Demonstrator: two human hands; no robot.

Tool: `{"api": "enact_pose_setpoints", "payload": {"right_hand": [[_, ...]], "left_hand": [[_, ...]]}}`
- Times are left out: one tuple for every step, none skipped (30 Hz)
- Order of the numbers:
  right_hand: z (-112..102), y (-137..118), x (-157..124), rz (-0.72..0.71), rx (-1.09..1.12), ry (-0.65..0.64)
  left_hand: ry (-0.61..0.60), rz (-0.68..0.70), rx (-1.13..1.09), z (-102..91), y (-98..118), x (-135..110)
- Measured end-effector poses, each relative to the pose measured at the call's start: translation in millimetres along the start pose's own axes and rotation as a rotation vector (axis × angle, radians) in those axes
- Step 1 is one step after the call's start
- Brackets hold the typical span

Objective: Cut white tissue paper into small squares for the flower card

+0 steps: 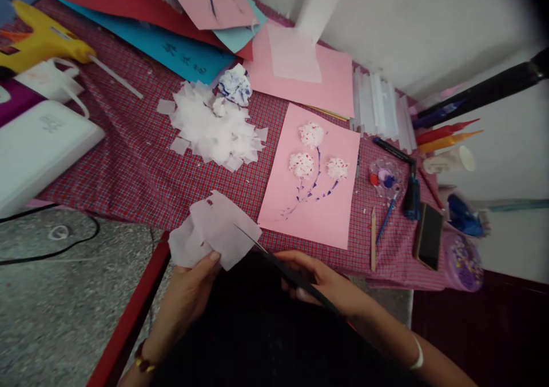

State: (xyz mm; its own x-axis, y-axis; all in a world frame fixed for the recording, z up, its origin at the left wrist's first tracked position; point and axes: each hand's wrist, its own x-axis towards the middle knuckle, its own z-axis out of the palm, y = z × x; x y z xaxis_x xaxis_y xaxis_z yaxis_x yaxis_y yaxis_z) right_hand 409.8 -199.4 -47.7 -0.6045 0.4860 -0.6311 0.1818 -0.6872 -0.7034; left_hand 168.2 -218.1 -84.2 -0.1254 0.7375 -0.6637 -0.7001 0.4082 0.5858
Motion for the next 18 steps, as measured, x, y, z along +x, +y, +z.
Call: {"api": "enact_pose_setpoints", "payload": {"right_hand": [[0.3, -0.3, -0.5, 0.001, -0.004, 0.005], [0.6, -0.5, -0.9, -0.002, -0.008, 0.009], [0.8, -0.3, -1.3, -0.006, -0.012, 0.011], [1.1, 0.1, -1.5, -0.011, -0.014, 0.013], [1.2, 0.8, -1.8, -0.014, -0.015, 0.016], [1.3, 1.7, -2.0, -0.015, -0.017, 0.019], [1.2, 2.7, -2.2, -0.016, -0.017, 0.022], [1.1, 3.7, -2.6, -0.018, -0.016, 0.024], [0.9, 4.6, -3.0, -0.018, -0.015, 0.025], [0.8, 5.2, -3.5, -0.015, -0.017, 0.027], [0.8, 5.5, -4.1, -0.011, -0.022, 0.033], [0.9, 5.6, -4.6, -0.005, -0.03, 0.043], [1.3, 5.3, -5.0, 0.003, -0.038, 0.055], [1.7, 4.8, -5.3, 0.01, -0.044, 0.065], [2.2, 4.1, -5.5, 0.014, -0.048, 0.075], [2.7, 3.5, -5.5, 0.015, -0.047, 0.081], [3.2, 2.9, -5.4, 0.015, -0.042, 0.085], [3.6, 2.4, -5.1, 0.016, -0.035, 0.087]], "left_hand": [[0.003, 0.002, 0.004, 0.1, -0.3, -0.3], [0.008, 0.0, 0.009, -0.1, -0.8, -0.5], [0.014, -0.004, 0.014, -0.7, -1.6, -0.5], [0.019, -0.006, 0.019, -1.3, -2.6, -0.2], [0.022, -0.005, 0.021, -2.0, -3.6, 0.3], [0.02, -0.003, 0.022, -2.6, -4.6, 0.9], [0.017, 0.0, 0.023, -2.9, -5.3, 1.5], [0.015, 0.002, 0.022, -2.9, -5.8, 2.1], [0.017, 0.002, 0.023, -2.6, -6.1, 2.4], [0.022, 0.001, 0.024, -2.0, -5.9, 2.4], [0.03, 0.001, 0.025, -1.2, -5.6, 2.3], [0.041, 0.003, 0.027, -0.1, -5.0, 1.9], [0.054, 0.004, 0.03, 1.0, -4.4, 1.5], [0.066, 0.001, 0.034, 2.1, -3.8, 1.0], [0.078, -0.006, 0.04, 2.9, -3.5, 0.7], [0.087, -0.014, 0.045, 3.5, -3.3, 0.4], [0.096, -0.023, 0.05, 3.6, -3.5, 0.3], [0.103, -0.03, 0.052, 3.4, -3.8, 0.2]]}}
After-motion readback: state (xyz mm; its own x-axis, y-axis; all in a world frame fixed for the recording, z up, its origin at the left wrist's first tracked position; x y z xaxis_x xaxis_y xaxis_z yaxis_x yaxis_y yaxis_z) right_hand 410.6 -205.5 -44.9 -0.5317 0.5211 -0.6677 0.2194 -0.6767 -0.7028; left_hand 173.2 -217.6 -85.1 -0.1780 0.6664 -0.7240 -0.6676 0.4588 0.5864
